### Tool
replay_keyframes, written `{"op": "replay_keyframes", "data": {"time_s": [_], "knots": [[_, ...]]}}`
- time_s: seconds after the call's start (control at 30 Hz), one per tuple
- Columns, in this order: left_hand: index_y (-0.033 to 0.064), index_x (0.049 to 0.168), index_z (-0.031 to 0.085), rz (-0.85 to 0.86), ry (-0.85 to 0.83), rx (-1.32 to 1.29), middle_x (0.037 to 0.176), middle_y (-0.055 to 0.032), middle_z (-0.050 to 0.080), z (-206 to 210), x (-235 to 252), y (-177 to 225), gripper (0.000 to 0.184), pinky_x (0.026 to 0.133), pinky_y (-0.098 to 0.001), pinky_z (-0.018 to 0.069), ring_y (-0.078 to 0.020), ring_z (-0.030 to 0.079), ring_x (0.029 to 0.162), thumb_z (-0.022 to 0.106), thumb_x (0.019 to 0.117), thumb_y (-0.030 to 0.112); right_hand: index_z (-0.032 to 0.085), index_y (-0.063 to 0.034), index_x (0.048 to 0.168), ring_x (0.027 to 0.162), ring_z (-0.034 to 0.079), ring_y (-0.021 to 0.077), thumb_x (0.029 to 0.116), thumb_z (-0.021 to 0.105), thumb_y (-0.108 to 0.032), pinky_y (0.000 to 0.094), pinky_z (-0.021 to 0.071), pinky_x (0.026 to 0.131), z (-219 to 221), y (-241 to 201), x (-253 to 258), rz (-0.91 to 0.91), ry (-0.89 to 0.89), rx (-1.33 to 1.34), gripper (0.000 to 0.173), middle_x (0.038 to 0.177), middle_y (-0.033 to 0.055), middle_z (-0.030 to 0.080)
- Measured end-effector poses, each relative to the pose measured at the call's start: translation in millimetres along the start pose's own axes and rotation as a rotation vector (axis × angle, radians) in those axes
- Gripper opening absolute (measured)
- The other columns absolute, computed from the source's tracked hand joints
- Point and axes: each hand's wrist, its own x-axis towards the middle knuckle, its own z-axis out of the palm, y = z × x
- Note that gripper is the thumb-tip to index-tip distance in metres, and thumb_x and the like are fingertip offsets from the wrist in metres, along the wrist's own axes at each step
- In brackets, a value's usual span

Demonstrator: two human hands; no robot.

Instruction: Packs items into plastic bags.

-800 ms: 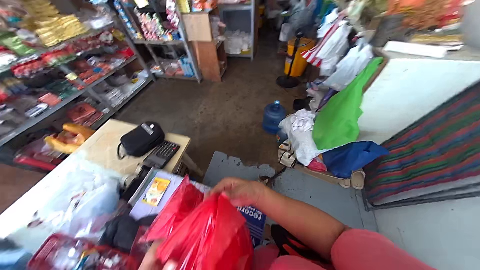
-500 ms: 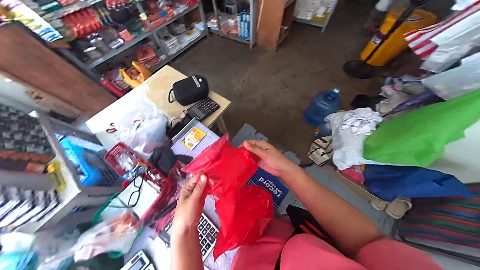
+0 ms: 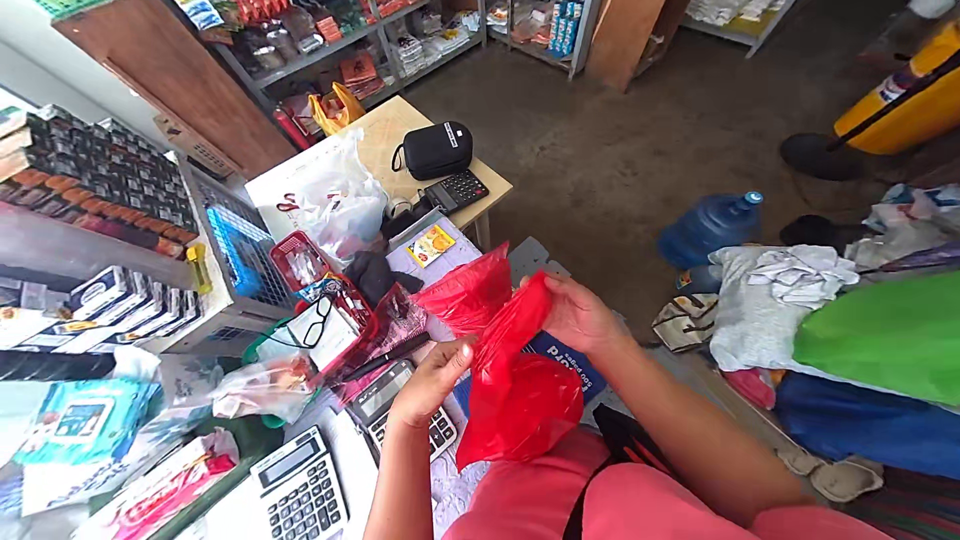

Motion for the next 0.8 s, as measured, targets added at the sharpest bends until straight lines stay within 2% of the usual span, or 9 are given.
{"op": "replay_keyframes", "data": {"time_s": [0.07,0.13,0.23,0.37,0.5,0.57,0.67,0.73,0.8], "knots": [[0.0136,0.113,0.075,0.022,-0.026,-0.038,0.119,0.0013,0.072,-10,-8,-8,0.05,0.101,-0.0324,0.053,-0.0082,0.066,0.112,0.059,0.0973,0.059,0.074,-0.0132,0.105,0.101,0.071,0.0139,0.0977,0.062,-0.047,0.036,0.0572,0.095,-1,4,-6,0.078,0.063,0.063,0.037,0.103,0.0038,0.075],[0.0138,0.118,0.073,0.019,0.033,-0.133,0.118,0.0001,0.073,-17,-18,-13,0.049,0.102,-0.033,0.0521,-0.0097,0.066,0.112,0.059,0.0985,0.056,0.073,-0.0123,0.105,0.1,0.071,0.015,0.1012,0.056,-0.051,0.0374,0.0576,0.095,-6,7,-8,0.115,0.123,0.071,0.042,0.102,0.0049,0.075],[0.0105,0.124,0.066,-0.037,0.103,-0.14,0.114,0.0001,0.071,-20,-22,-14,0.031,0.099,-0.0336,0.0543,-0.01,0.067,0.107,0.053,0.1066,0.033,0.07,-0.0077,0.108,0.098,0.071,0.0148,0.11,0.039,-0.032,0.0368,0.0587,0.093,-15,15,-2,0.091,0.177,-0.079,0.039,0.101,0.0063,0.075],[0.0007,0.116,0.064,-0.137,0.365,0.164,0.106,0.0004,0.072,-19,-15,-23,0.022,0.096,-0.0293,0.0556,-0.0048,0.067,0.102,0.056,0.0954,0.003,0.07,-0.0033,0.108,0.091,0.07,0.0126,0.1096,0.044,-0.022,0.0335,0.0585,0.088,-7,18,16,0.048,0.352,-0.375,0.032,0.094,0.0053,0.073],[-0.0027,0.121,0.061,-0.054,0.48,0.068,0.107,-0.0042,0.072,-29,-5,-15,0.026,0.095,-0.0327,0.056,-0.01,0.068,0.101,0.045,0.1042,0.009,0.071,-0.0021,0.113,0.093,0.069,0.0118,0.1087,0.05,-0.023,0.0328,0.0576,0.088,3,8,32,0.06,0.446,-0.494,0.03,0.097,0.0057,0.074],[0.0014,0.128,0.057,-0.05,0.519,0.034,0.101,-0.0028,0.07,-34,4,-3,0.029,0.081,-0.0284,0.0569,-0.0089,0.066,0.086,0.04,0.1077,0.015,0.069,-0.0019,0.117,0.094,0.069,0.0102,0.1086,0.049,-0.02,0.0317,0.0578,0.087,5,4,42,0.045,0.432,-0.516,0.028,0.101,0.0046,0.074],[0.0095,0.13,0.055,-0.09,0.553,0.032,0.081,0.0014,0.063,-41,22,9,0.027,0.056,-0.0192,0.0467,-0.0035,0.053,0.06,0.039,0.1094,0.012,0.069,-0.0053,0.114,0.089,0.067,0.0065,0.107,0.054,-0.023,0.0292,0.0568,0.083,4,6,62,-0.006,0.434,-0.577,0.024,0.098,0.0008,0.072],[0.0114,0.13,0.055,-0.09,0.579,0.026,0.071,0.002,0.057,-46,34,7,0.026,0.049,-0.0188,0.0402,-0.0031,0.045,0.051,0.038,0.1097,0.011,0.07,-0.0074,0.106,0.08,0.064,0.0049,0.1043,0.058,-0.019,0.0272,0.0559,0.075,2,13,72,-0.048,0.471,-0.646,0.016,0.091,-0.0005,0.07],[0.0116,0.127,0.054,-0.109,0.613,0.032,0.069,0.0015,0.055,-51,43,-3,0.023,0.046,-0.0201,0.0391,-0.0042,0.043,0.049,0.038,0.1107,0.015,0.069,-0.007,0.108,0.078,0.064,0.0071,0.1013,0.061,-0.015,0.0292,0.0557,0.072,-4,22,76,-0.038,0.524,-0.716,0.013,0.09,0.0015,0.07]]}}
